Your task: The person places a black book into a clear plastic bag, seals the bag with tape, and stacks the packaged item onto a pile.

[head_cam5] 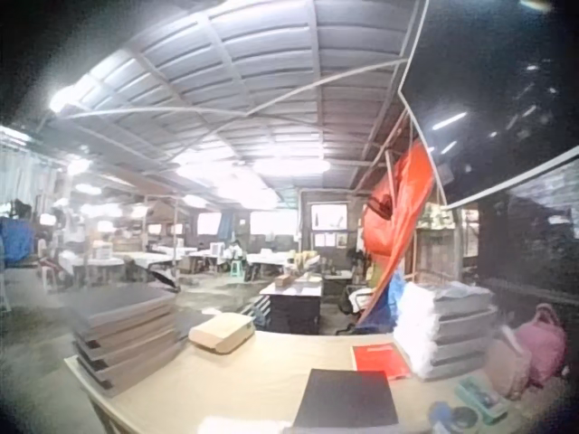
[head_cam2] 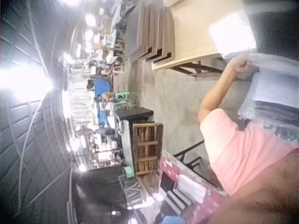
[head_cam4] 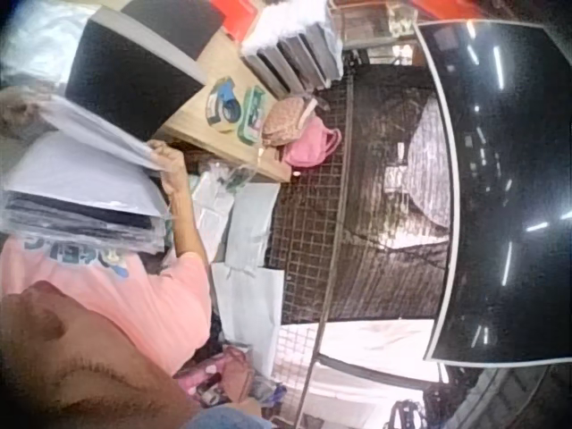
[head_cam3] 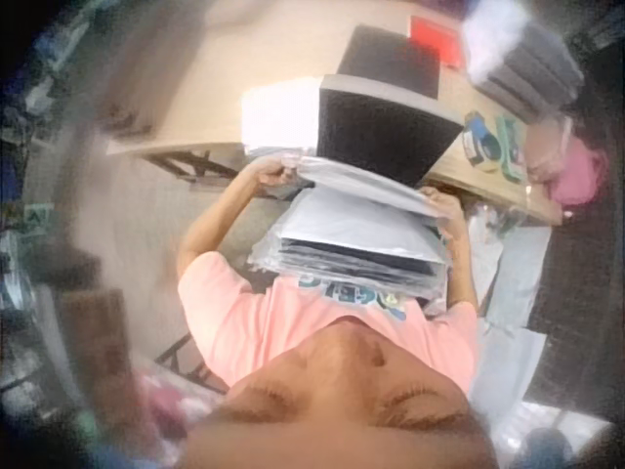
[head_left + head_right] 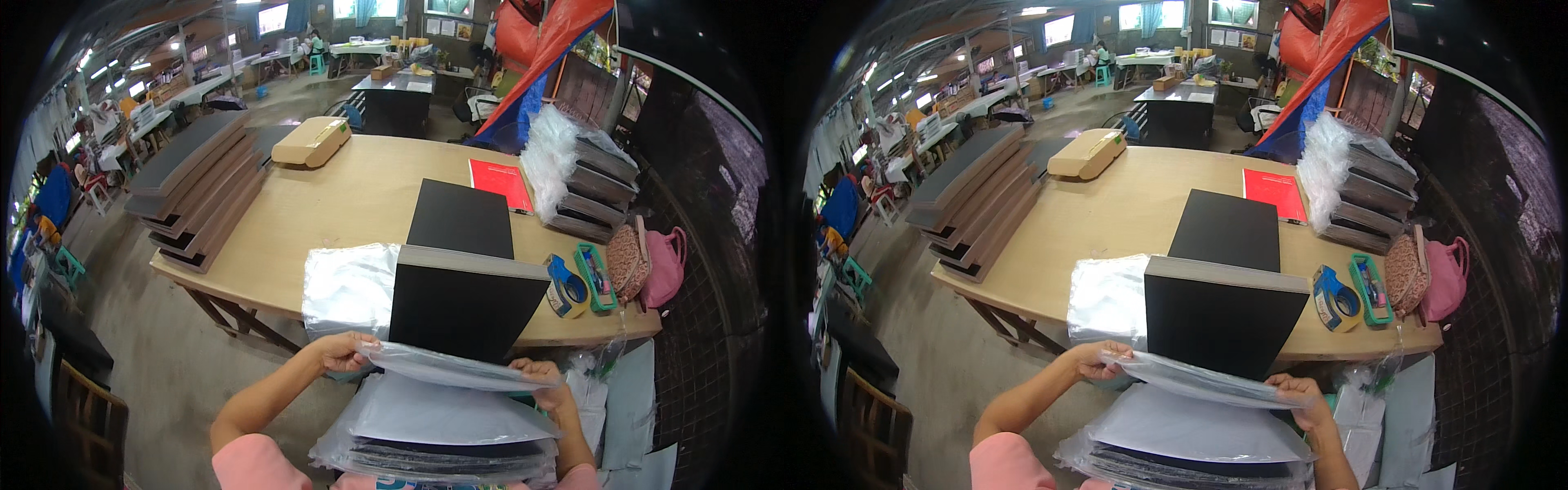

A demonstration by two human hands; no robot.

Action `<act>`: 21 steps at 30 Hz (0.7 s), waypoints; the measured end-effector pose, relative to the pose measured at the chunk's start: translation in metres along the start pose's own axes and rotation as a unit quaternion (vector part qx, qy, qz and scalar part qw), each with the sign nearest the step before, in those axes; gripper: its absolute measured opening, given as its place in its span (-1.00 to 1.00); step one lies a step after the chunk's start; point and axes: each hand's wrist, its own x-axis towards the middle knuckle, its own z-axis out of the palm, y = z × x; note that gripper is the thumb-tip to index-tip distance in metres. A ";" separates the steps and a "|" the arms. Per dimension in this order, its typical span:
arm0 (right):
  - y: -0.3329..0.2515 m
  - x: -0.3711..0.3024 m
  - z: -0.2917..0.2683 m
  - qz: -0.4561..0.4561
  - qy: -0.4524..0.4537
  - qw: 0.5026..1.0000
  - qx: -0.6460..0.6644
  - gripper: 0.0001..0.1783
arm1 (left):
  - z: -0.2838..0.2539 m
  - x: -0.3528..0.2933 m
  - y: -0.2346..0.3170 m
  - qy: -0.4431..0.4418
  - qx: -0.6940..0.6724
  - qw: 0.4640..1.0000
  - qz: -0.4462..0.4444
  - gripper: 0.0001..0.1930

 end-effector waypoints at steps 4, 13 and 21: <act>0.055 0.000 -0.019 0.026 0.010 0.993 -0.111 -0.85 | -0.038 0.023 -0.054 0.055 0.005 0.998 -0.022 -0.86; 0.175 0.045 -0.078 0.070 0.102 0.987 -0.102 -0.82 | -0.079 0.048 -0.080 0.198 0.419 0.886 -0.012 -0.65; 0.180 0.065 -0.088 0.061 0.212 0.923 -0.316 -0.81 | -0.046 -0.025 0.080 0.611 0.521 0.463 0.375 -0.85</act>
